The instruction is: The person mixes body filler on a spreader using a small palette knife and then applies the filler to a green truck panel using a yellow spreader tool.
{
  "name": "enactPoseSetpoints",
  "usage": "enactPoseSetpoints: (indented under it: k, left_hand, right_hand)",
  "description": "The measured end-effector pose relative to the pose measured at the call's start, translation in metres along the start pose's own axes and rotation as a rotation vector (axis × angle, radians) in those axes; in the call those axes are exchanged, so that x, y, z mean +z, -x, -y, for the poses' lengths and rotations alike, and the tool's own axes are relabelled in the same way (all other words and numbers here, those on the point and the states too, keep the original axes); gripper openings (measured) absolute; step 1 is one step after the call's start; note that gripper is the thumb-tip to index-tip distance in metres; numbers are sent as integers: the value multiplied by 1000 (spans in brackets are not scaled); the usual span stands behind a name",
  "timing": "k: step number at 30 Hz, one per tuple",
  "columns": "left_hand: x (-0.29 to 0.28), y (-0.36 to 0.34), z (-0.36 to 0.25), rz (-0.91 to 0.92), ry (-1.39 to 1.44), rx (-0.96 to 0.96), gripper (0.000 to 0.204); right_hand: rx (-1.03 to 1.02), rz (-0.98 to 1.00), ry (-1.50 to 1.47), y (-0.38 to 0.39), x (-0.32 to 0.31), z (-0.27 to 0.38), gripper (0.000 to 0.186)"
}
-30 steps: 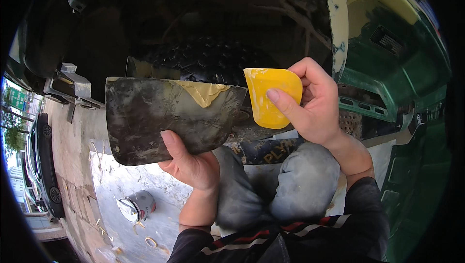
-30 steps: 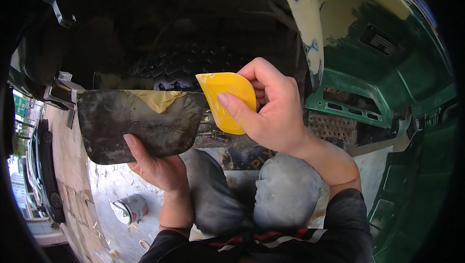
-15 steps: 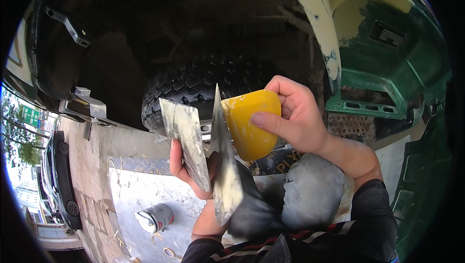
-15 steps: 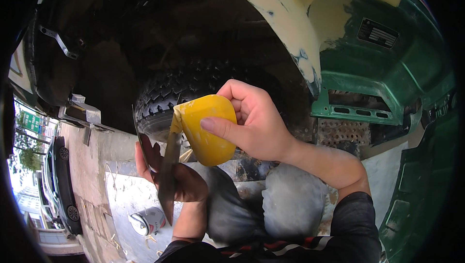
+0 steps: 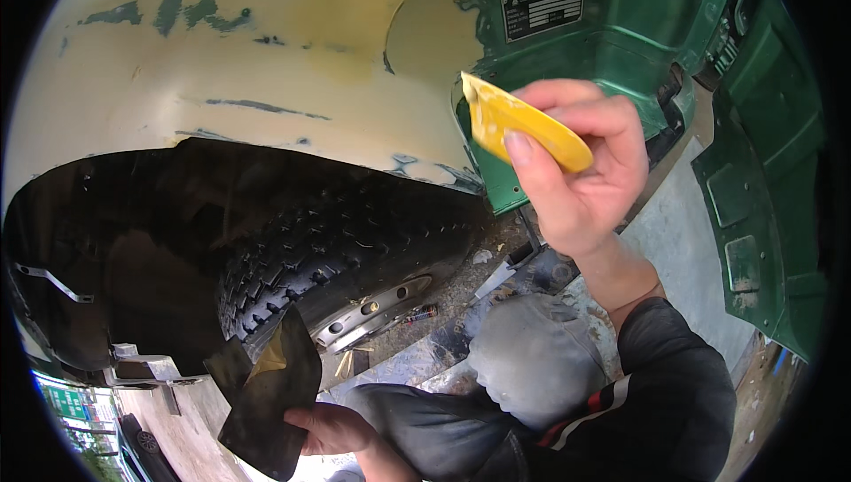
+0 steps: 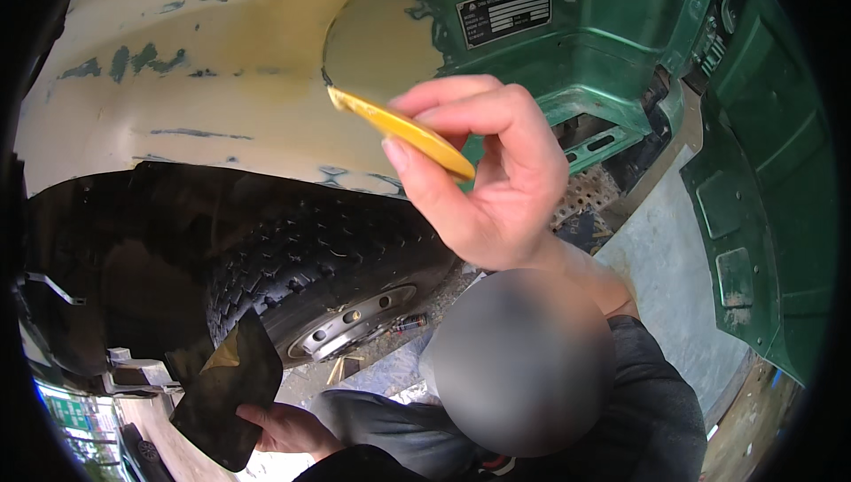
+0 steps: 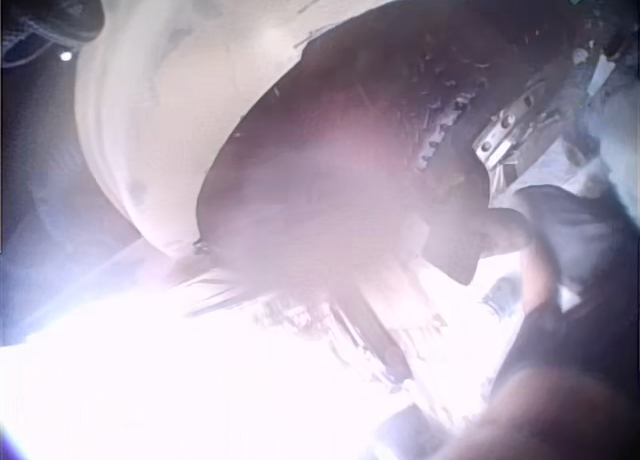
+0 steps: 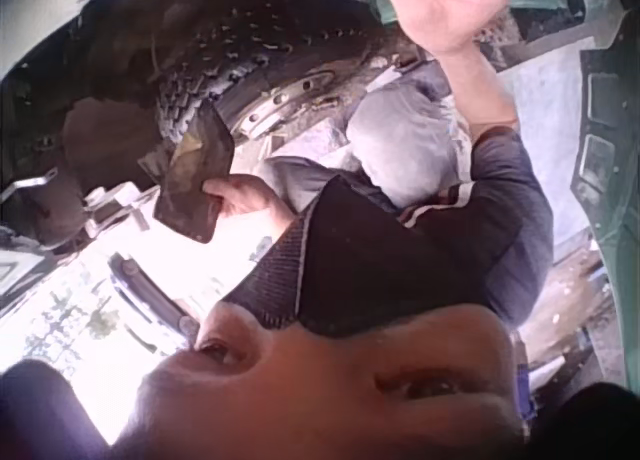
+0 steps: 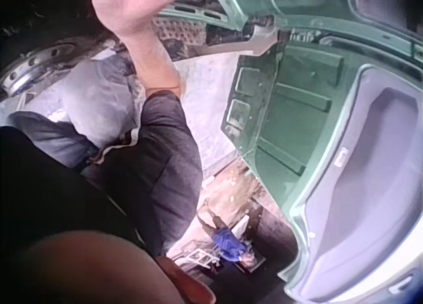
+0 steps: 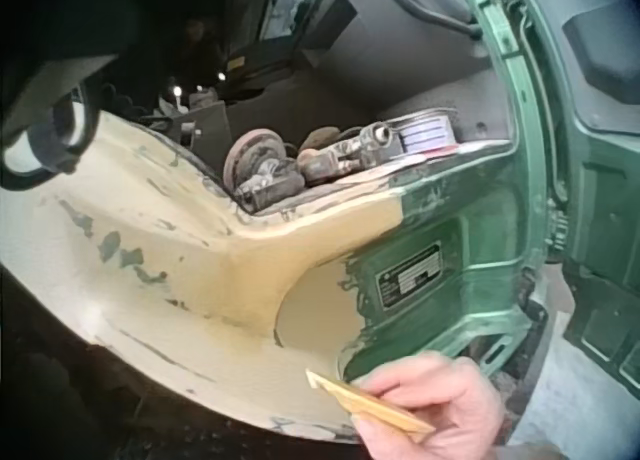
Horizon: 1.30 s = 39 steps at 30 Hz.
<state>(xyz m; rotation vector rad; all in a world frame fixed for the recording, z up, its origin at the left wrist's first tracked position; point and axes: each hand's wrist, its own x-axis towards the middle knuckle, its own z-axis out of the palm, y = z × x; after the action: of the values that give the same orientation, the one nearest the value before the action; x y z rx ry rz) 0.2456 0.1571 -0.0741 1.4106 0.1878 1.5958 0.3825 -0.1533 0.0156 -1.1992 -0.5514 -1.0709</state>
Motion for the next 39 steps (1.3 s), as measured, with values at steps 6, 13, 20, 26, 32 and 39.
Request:
enactPoseSetpoints:
  k: [6,13,20,26,32,39]
  left_hand:
    - [-20,-2,22,160,45,-51,34]
    - [-27,-5,25,48,-82,-122,32]
    - [21,9,-3,21,-65,-150,31]
    - [31,7,-18,148,-267,-116,45]
    - [43,7,-35,239,-481,-50,53]
    - [49,7,-35,209,-441,-32,52]
  right_hand:
    - [-517,71,465,-30,0,-88,31]
    - [-586,75,462,-29,18,-106,32]
    - [-536,59,426,-28,26,-120,26]
    - [-383,194,260,-31,11,-109,24]
    - [-570,-14,382,-41,20,-114,24]
    - [-629,39,412,-32,21,-120,28]
